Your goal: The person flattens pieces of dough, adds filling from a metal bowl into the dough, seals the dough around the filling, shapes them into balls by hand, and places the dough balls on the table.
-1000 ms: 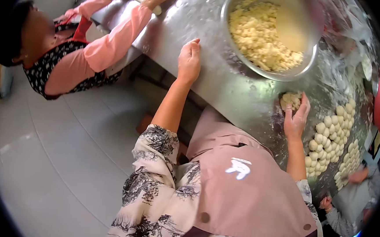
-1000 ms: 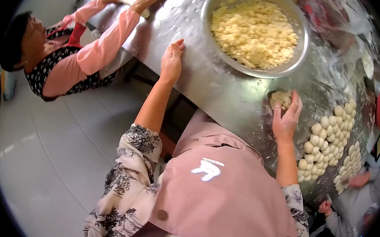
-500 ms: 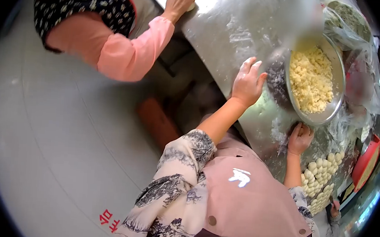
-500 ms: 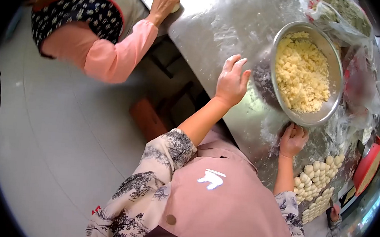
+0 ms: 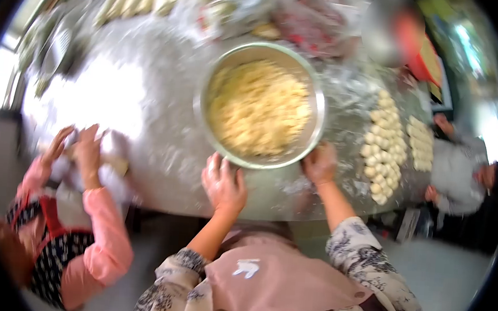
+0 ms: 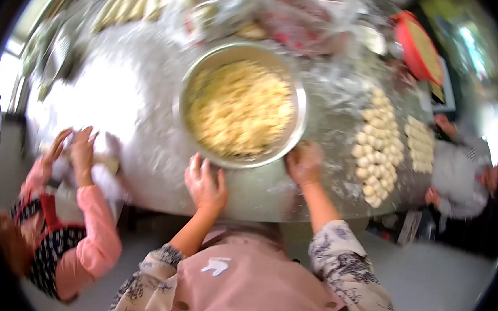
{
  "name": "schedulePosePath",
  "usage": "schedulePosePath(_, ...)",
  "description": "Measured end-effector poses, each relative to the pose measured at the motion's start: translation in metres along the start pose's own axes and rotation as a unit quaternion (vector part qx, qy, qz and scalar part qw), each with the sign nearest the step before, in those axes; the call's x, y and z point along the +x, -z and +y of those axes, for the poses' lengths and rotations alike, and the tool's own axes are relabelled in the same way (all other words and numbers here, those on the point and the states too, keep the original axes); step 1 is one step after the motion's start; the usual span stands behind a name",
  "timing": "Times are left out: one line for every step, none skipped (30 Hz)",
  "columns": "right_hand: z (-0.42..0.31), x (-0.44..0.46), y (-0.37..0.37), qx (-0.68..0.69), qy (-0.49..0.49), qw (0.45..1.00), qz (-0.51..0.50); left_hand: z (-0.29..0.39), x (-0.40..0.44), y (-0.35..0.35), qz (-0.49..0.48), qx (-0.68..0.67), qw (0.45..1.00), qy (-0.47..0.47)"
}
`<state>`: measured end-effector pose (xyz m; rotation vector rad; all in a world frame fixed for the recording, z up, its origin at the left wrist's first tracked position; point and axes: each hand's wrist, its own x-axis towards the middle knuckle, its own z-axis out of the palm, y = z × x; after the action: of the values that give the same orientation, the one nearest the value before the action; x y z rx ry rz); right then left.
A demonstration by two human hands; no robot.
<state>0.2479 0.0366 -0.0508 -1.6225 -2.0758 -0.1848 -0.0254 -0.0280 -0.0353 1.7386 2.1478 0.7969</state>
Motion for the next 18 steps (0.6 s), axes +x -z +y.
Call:
schedulePosePath(-0.002,0.002,0.002,0.003,-0.016,1.000,-0.002,0.002,0.001,0.000,-0.024,-0.002,1.000,-0.009)
schedulePosePath(-0.007,0.007,0.008,-0.005,-0.029,1.000,0.000,0.004,0.000,0.001,-0.039,0.007,0.999,-0.019)
schedulePosePath(-0.012,0.011,0.012,-0.010,-0.041,0.999,0.002,0.004,0.000,0.001,-0.050,0.015,0.998,-0.028)
schedulePosePath(-0.011,0.010,0.012,0.001,-0.066,0.998,-0.009,0.003,-0.002,-0.001,-0.058,0.029,0.997,-0.037)
schedulePosePath(-0.011,0.009,0.011,0.017,-0.089,0.996,-0.020,0.003,-0.002,0.000,-0.072,0.028,0.996,-0.042)
schedulePosePath(-0.017,0.013,0.016,0.021,-0.086,0.996,0.004,0.002,-0.002,0.001,-0.077,0.030,0.995,-0.052)
schedulePosePath(-0.017,0.015,0.019,0.022,-0.086,0.996,0.005,0.001,-0.002,0.001,-0.081,0.032,0.994,-0.060)
schedulePosePath(-0.015,0.015,0.022,0.021,-0.082,0.996,0.008,0.001,-0.005,-0.002,-0.089,0.033,0.994,-0.061)
schedulePosePath(-0.015,0.015,0.023,0.024,-0.080,0.996,0.009,0.000,-0.005,-0.002,-0.097,0.037,0.993,-0.062)
schedulePosePath(-0.015,0.015,0.025,0.035,-0.076,0.996,0.019,0.000,-0.006,-0.003,-0.102,0.040,0.992,-0.062)
schedulePosePath(-0.015,0.016,0.026,0.051,-0.079,0.995,0.019,-0.001,-0.006,-0.003,-0.099,0.040,0.992,-0.061)
schedulePosePath(-0.015,0.017,0.028,0.066,-0.083,0.994,0.020,-0.001,-0.007,-0.002,-0.097,0.038,0.993,-0.062)
schedulePosePath(-0.015,0.018,0.031,0.078,-0.087,0.993,0.019,0.001,-0.008,-0.001,-0.096,0.035,0.993,-0.063)
schedulePosePath(-0.015,0.018,0.033,0.080,-0.080,0.993,0.021,0.003,-0.007,0.000,-0.099,0.033,0.992,-0.069)
schedulePosePath(-0.015,0.018,0.035,0.081,-0.078,0.993,0.022,0.005,-0.006,0.003,-0.103,0.031,0.992,-0.072)
schedulePosePath(-0.014,0.017,0.035,0.087,-0.083,0.993,0.014,0.006,-0.007,0.004,-0.106,0.030,0.991,-0.073)
schedulePosePath(-0.013,0.015,0.035,0.095,-0.086,0.992,0.006,0.006,-0.008,0.003,-0.102,0.029,0.992,-0.073)
schedulePosePath(-0.011,0.014,0.034,0.100,-0.086,0.991,0.007,0.006,-0.008,0.002,-0.097,0.029,0.992,-0.073)
